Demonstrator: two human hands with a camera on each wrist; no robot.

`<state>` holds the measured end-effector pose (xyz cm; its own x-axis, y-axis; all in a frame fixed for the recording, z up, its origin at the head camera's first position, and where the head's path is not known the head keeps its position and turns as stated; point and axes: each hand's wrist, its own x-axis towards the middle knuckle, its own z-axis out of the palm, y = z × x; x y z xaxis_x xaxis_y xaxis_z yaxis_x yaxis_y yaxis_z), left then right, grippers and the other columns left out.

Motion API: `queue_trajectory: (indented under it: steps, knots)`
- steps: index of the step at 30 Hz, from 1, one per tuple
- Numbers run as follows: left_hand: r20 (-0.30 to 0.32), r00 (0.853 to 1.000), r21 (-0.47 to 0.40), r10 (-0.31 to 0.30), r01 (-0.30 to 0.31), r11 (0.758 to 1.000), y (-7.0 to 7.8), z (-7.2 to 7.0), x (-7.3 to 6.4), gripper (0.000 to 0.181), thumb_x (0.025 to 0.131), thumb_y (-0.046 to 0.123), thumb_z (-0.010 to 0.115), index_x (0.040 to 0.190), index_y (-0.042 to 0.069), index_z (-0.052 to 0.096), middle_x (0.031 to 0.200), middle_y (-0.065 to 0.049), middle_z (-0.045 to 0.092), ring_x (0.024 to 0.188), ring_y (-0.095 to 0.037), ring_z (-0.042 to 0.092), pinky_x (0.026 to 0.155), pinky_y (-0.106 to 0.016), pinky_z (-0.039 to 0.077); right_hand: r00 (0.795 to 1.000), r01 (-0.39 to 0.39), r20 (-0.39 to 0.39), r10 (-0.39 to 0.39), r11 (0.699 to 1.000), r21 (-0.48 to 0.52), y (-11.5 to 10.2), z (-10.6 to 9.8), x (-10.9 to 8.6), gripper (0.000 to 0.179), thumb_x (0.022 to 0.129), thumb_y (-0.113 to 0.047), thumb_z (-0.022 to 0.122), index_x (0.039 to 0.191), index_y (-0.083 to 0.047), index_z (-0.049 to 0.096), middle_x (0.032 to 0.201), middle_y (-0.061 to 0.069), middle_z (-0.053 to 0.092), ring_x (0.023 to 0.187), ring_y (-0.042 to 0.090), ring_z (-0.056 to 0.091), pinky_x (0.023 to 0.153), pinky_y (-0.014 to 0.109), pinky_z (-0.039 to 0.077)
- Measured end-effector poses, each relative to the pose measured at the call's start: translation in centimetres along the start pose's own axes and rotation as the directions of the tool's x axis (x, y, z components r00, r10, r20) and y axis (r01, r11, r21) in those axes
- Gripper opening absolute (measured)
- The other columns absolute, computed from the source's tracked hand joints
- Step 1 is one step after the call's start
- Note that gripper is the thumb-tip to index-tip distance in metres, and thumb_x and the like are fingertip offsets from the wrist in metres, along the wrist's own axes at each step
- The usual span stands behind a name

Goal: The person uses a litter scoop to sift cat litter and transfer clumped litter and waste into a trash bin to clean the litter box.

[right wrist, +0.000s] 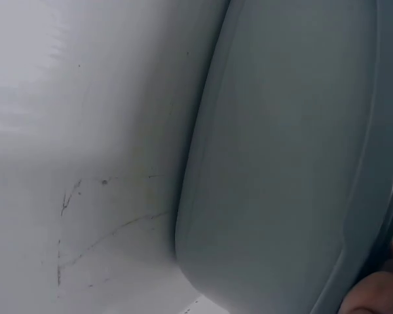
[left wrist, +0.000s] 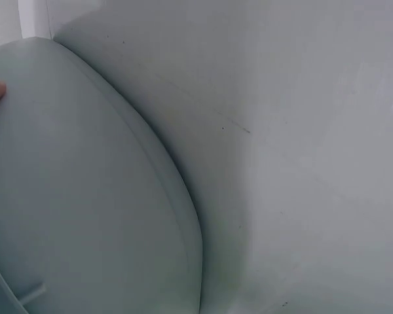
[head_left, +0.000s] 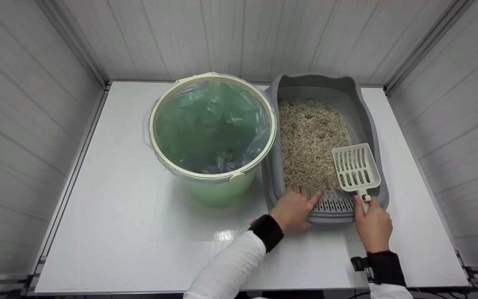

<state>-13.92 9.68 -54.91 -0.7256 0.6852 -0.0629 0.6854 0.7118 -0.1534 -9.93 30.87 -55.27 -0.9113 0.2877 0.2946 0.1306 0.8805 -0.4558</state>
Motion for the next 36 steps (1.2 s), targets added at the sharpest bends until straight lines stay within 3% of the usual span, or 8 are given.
queue_trajectory:
  steps: [7,14,26,32,36]
  knots:
    - [-0.002,1.0,-0.011,-0.025,0.025,1.0,1.1,0.0,0.4,0.102,0.077,0.071,0.055,0.153,0.019,0.012,0.138,-0.018,0.049,0.121,-0.032,0.051,0.103,-0.047,0.041,1.0,0.007,-0.029,-0.007,1.0,0.002,0.9,-0.2,0.5,0.041,0.096,-0.032,0.052,0.089,0.008,0.053,0.063,0.033,0.055,0.059,0.052,0.055,0.05,0.059,0.038]
    - [-0.01,0.997,0.053,-0.071,0.071,0.996,2.5,-0.3,1.2,0.099,0.078,0.074,0.05,0.152,0.018,0.016,0.137,-0.015,0.05,0.119,-0.033,0.054,0.1,-0.045,0.044,0.999,-0.026,-0.03,0.025,0.999,-0.04,1.6,-0.3,1.9,0.046,0.097,-0.035,0.049,0.096,0.011,0.054,0.07,0.038,0.056,0.063,0.054,0.056,0.051,0.061,0.038]
    - [-0.024,0.989,0.14,-0.147,0.149,0.979,4.8,-0.7,2.8,0.099,0.077,0.08,0.042,0.151,0.019,0.019,0.135,-0.012,0.053,0.114,-0.028,0.058,0.096,-0.04,0.048,0.999,-0.023,-0.048,0.019,0.996,-0.085,3.1,-0.3,4.0,0.046,0.096,-0.035,0.05,0.087,0.01,0.05,0.064,0.037,0.053,0.057,0.055,0.053,0.046,0.061,0.036]
    - [-0.068,0.986,0.14,-0.154,0.163,0.977,4.9,-0.5,2.8,0.099,0.077,0.08,0.043,0.151,0.018,0.021,0.135,-0.011,0.054,0.114,-0.027,0.059,0.096,-0.041,0.048,0.998,-0.041,-0.045,0.037,0.996,-0.078,3.1,-0.2,4.3,0.045,0.096,-0.036,0.05,0.088,0.008,0.051,0.066,0.037,0.054,0.059,0.055,0.054,0.047,0.061,0.036]
    - [-0.08,0.988,0.101,-0.133,0.14,0.985,4.2,-0.5,2.6,0.098,0.077,0.081,0.041,0.15,0.019,0.023,0.136,-0.011,0.052,0.119,-0.027,0.055,0.102,-0.042,0.042,0.998,-0.053,-0.035,0.051,0.997,-0.057,2.8,-0.1,4.3,0.045,0.096,-0.037,0.05,0.091,0.007,0.052,0.069,0.038,0.056,0.061,0.055,0.055,0.049,0.062,0.037]
